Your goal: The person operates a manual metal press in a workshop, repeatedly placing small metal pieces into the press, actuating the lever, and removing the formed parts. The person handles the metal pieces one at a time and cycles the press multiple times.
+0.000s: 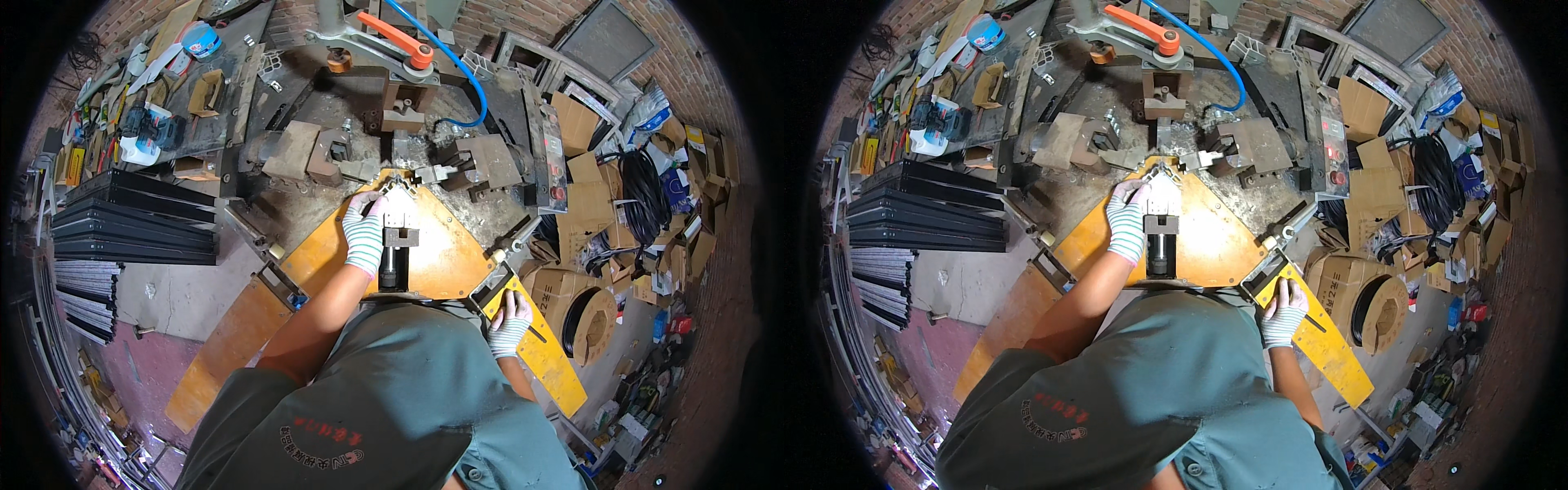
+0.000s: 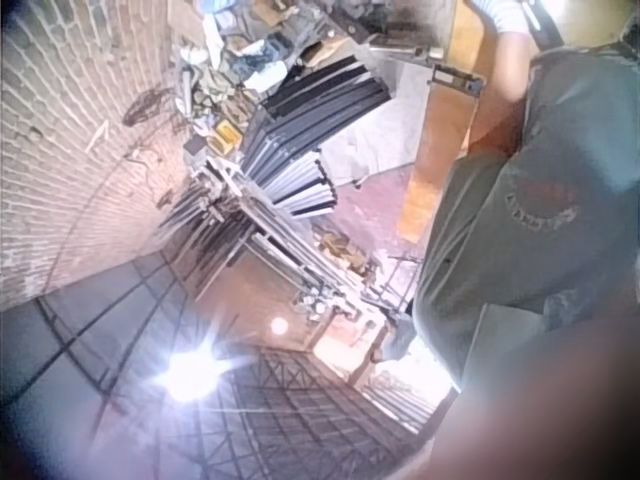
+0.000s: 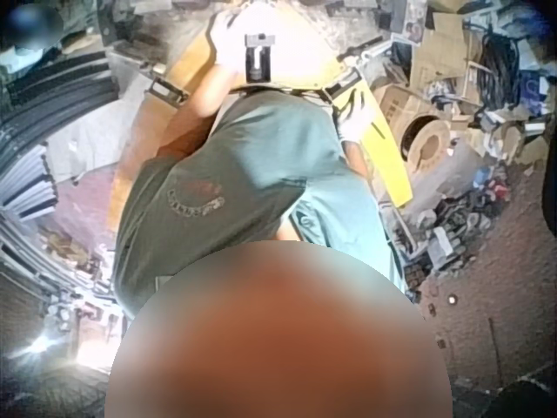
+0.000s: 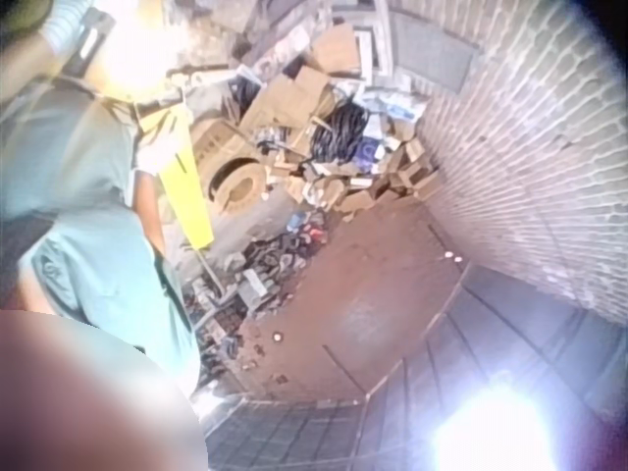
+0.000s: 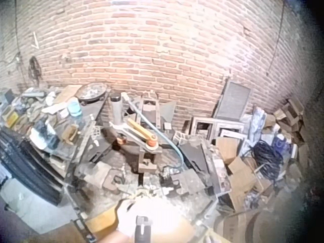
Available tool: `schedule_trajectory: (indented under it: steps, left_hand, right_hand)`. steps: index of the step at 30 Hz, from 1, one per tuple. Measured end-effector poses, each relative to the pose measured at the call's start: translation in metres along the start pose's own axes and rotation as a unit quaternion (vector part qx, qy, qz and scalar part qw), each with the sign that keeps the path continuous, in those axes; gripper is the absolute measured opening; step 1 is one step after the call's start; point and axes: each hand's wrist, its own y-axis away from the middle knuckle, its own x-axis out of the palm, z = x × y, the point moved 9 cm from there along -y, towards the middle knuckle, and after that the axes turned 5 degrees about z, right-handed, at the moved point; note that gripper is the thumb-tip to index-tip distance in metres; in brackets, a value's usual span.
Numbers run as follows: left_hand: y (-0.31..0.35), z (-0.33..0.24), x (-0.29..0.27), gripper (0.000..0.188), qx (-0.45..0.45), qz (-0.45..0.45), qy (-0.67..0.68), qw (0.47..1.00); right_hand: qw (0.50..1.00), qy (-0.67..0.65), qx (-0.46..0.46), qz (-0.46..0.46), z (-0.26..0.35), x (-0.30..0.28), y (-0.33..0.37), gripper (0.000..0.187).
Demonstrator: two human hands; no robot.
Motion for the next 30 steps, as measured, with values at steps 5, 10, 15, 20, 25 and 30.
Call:
schedule_trajectory:
  steps: [5,10,15,20,25,30]
  left_hand:
    - [0.0010,-0.0027,0.0013,0.014,-0.002,0.001,-0.008,1.000]
    - [0.0002,-0.0048,0.0019,0.015,-0.014,0.000,-0.023,1.000]
    - [0.0031,-0.0057,0.0053,0.016,-0.033,0.006,0.014,0.999]
    - [0.0026,-0.0065,0.0057,0.013,-0.030,0.020,0.003,0.999]
    - [-0.0024,-0.0038,0.0046,0.013,-0.022,0.032,-0.004,0.999]
    - [-0.0019,-0.0042,0.0030,0.013,-0.012,0.032,-0.005,0.999]
  right_hand:
    - [1.000,0.009,0.006,0.001,-0.0003,0.0008,0.0012,0.053]
    - [1.000,0.003,0.016,0.010,-0.0024,0.0023,0.0019,0.053]
    - [1.000,0.005,0.013,0.006,-0.0016,0.0011,0.0014,0.052]
    - [1.000,0.005,0.009,0.006,0.0008,-0.0019,-0.0007,0.051]
    - [1.000,-0.001,-0.002,0.005,0.0032,-0.0039,-0.0023,0.048]
    - [1.000,-0.016,0.001,0.001,0.0008,-0.0030,0.0000,0.048]
